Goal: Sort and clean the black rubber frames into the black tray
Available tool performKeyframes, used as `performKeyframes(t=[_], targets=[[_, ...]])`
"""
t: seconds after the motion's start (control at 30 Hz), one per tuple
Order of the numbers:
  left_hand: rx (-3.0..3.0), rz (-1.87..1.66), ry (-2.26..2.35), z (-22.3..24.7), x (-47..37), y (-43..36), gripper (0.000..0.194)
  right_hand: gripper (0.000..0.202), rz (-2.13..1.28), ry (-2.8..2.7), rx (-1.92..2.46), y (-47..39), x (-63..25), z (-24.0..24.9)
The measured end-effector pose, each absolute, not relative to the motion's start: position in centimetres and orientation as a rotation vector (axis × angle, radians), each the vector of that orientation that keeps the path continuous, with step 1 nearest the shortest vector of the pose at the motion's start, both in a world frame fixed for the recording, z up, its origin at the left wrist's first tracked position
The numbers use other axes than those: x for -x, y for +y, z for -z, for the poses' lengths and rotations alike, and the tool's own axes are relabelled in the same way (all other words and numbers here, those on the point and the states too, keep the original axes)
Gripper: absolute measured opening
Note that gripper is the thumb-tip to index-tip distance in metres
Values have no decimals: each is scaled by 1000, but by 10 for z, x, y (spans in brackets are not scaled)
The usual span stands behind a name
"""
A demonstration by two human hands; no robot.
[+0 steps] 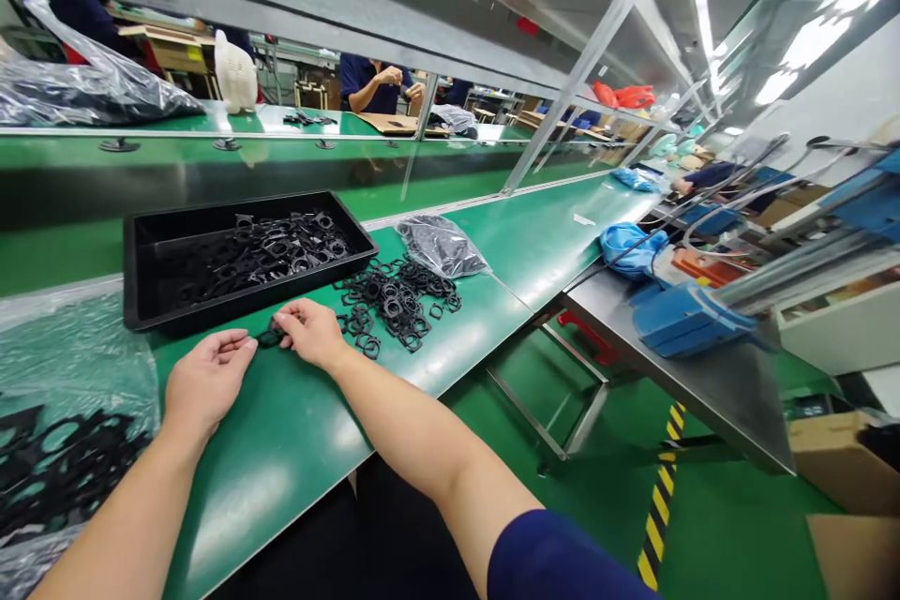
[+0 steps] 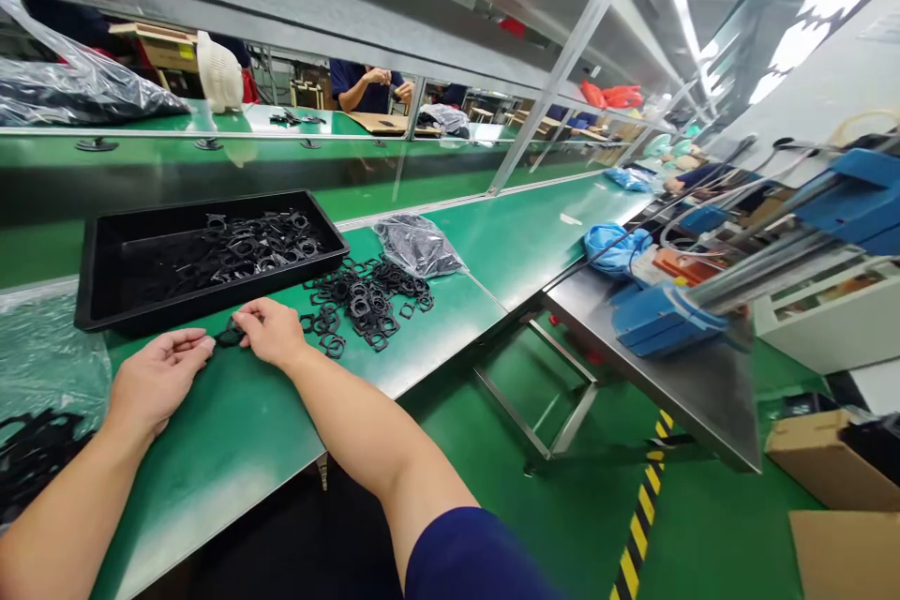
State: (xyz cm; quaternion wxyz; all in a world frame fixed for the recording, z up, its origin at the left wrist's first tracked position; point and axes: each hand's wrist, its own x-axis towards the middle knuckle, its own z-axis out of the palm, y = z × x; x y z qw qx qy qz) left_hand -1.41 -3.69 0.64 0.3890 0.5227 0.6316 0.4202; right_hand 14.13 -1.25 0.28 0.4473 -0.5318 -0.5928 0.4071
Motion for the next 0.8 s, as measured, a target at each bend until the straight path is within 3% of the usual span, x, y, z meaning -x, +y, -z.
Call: performKeyframes(t=[0.23, 0.37, 0.5, 0.67, 0.8], targets=[[-1310, -1140, 1634, -17, 7, -44, 39, 19, -1141, -1236, 1171, -10, -143, -6], [-1566, -968, 1566, -33, 7, -60, 26, 35, -1201, -1190, 1027, -10, -144, -12], [-1979, -797, 1684, -50, 36, -68, 21, 34, -1230, -1205, 1030, -5, -144, -10], [-2114, -516, 2145, -70, 102, -70, 28, 34, -1155, -1282, 1022, -3, -146, -4], [-2052, -195, 2157, -71, 131, -73, 47, 31, -1142, -1336, 1055, -2, -146, -2]])
